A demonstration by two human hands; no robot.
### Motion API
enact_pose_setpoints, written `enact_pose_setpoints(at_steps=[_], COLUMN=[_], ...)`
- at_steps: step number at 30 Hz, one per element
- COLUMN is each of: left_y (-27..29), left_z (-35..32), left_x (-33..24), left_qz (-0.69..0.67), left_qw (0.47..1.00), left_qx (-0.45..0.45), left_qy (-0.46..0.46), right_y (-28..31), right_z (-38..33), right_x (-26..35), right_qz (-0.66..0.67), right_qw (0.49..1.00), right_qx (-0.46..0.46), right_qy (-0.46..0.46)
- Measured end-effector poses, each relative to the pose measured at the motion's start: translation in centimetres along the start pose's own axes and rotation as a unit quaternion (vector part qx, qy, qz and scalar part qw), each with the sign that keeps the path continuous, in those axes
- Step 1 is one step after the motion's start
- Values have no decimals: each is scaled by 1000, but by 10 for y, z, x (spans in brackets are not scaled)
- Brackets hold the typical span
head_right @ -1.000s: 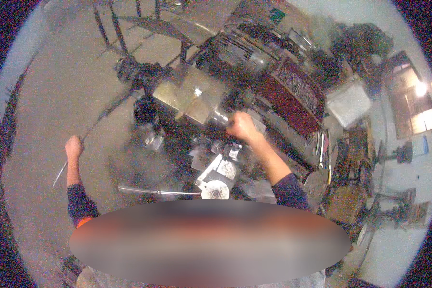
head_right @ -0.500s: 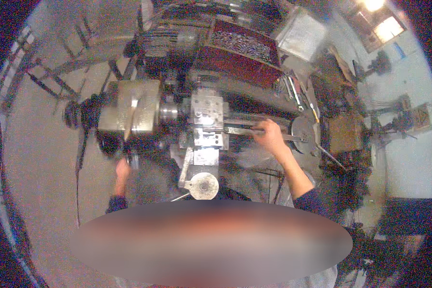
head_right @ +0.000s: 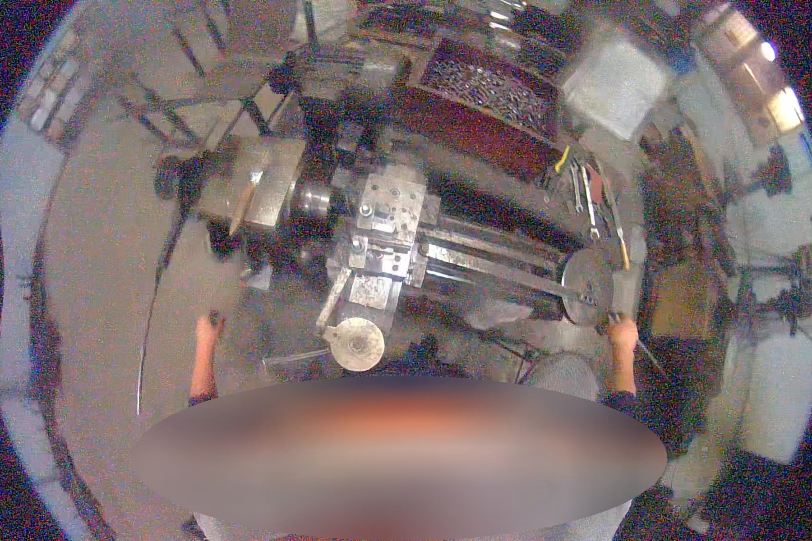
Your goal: The person operates a metal lathe, repeatedly inserting small metal rods into the chuck, machining them, and removing the finished pieces. The person places the finished pieces into a metal basket on the floor.
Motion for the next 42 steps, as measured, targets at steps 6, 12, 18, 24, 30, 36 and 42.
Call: enact_pose_setpoints(at_steps=[6, 12, 18, 24, 30, 36, 42], left_y=[-4, 5, -17, 5, 7, 11, 2], left_z=[-89, -142, -140, -122, -104, -104, -110], left_x=[107, 50, 60, 25, 30, 21, 13], left_qz=[-78, -472, -555, -541, -517, -529, -610], left_qw=[988, 799, 664, 665, 681, 674, 639], left_qx=[-46, -157, -332, -353, -363, -357, -332], left_qy=[123, 337, 375, 374, 370, 371, 330], right_y=[-88, -135, -98, -128, -120, -105, -86], right_z=[59, 46, -32, -56, -66, -76, -69], right_x=[-111, -155, -103, -112, -88, -84, -75], right_qz=[-62, -81, 4, 72, 52, 96, 58], right_qw=[997, 993, 990, 982, 989, 981, 991], right_qx=[53, 58, 53, 50, 65, 16, 3], right_qy=[-13, -59, -134, -169, -122, -167, -117])
Point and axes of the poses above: each hand's wrist, its own z-axis towards the middle knuckle, its own y-axis out of the back of the hand, x = y × z, the point moved 9 cm from there along z, towards the middle knuckle, and after that the axes turned 4 degrees about -x, right-handed, at the moved point
